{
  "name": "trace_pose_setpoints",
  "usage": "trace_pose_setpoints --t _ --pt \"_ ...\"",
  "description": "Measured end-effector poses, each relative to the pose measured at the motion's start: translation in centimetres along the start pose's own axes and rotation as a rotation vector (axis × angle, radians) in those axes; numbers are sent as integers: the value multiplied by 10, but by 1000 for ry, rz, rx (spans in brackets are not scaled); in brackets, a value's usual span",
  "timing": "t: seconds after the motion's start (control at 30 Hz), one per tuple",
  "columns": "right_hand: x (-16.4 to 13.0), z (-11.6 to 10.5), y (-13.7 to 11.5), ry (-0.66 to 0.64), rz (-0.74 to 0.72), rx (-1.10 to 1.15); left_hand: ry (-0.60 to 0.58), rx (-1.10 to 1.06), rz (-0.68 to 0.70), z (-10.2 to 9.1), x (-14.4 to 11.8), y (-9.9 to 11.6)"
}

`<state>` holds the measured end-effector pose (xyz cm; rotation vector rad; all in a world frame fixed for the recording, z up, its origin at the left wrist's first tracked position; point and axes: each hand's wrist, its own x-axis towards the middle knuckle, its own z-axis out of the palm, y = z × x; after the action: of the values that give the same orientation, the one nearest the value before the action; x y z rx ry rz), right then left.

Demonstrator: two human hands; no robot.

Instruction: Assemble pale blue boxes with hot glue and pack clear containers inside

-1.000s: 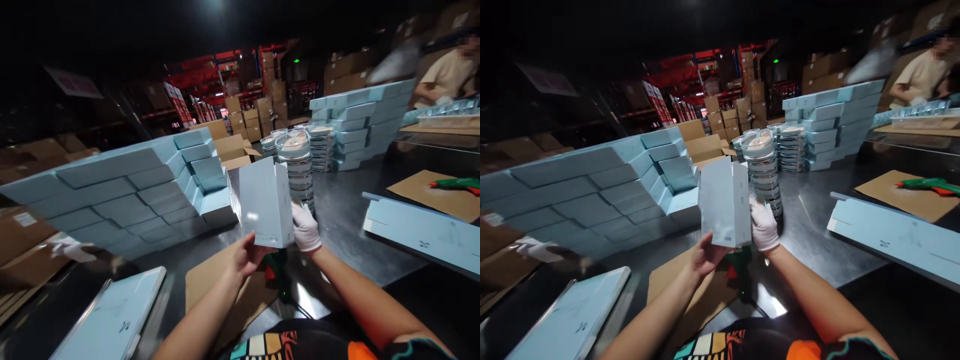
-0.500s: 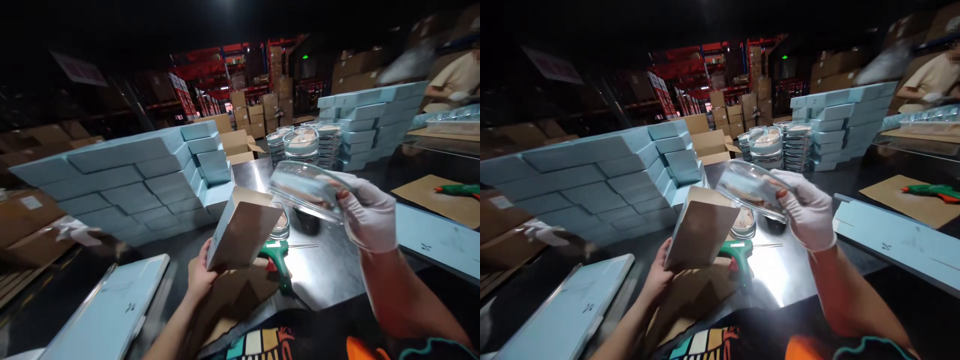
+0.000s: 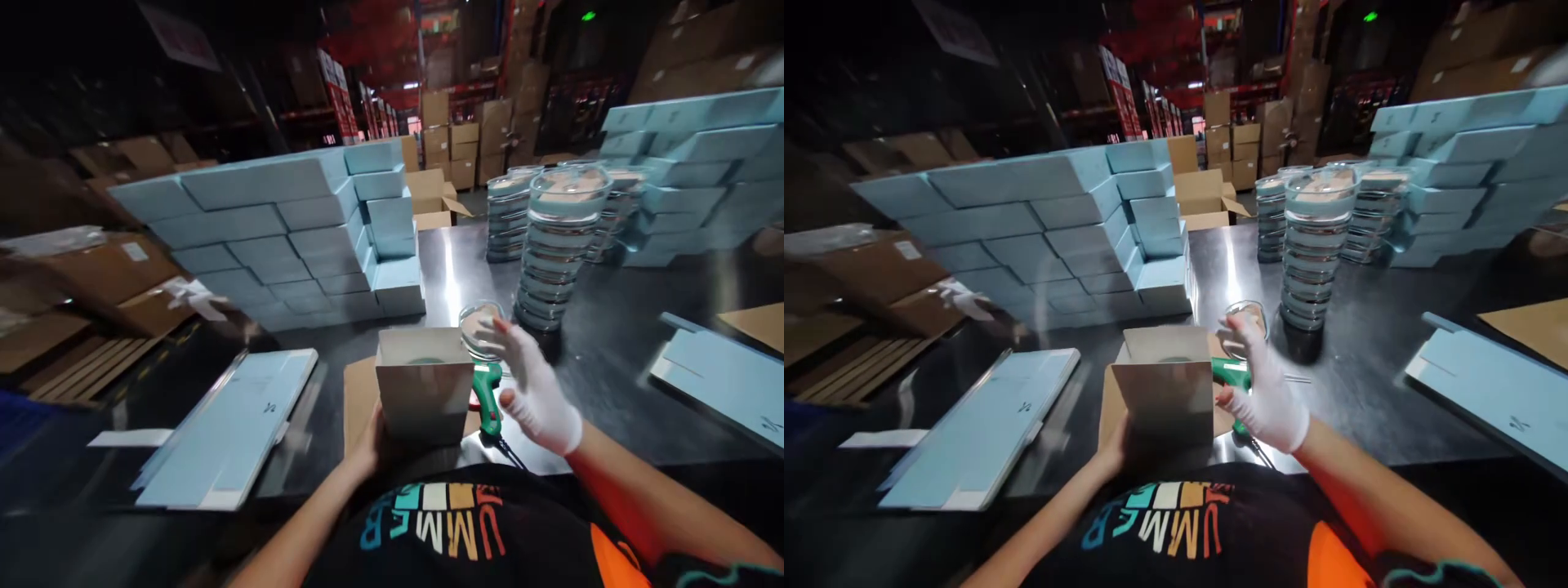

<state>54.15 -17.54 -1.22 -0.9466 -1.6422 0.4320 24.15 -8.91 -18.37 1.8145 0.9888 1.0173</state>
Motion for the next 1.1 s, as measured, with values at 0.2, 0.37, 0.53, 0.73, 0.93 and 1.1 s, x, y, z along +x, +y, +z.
trace_pose_setpoints --t 0.2,0.37,0.53,0.73,0.93,1.1 --pt "-34 49 30 -13 -151 -265 202 -46 329 -22 5 26" --pt "-18 70 25 -19 103 17 135 -86 319 -19 10 65" --pt "-9 91 26 269 275 -48 357 -172 326 -11 12 71" --pt "-5 65 40 173 190 -165 185 82 400 -41 21 69" --pt "-35 27 84 -191 579 -709 697 215 372 -92 4 61" --pt "-65 13 123 -34 584 -554 682 247 287 -104 -1 42"
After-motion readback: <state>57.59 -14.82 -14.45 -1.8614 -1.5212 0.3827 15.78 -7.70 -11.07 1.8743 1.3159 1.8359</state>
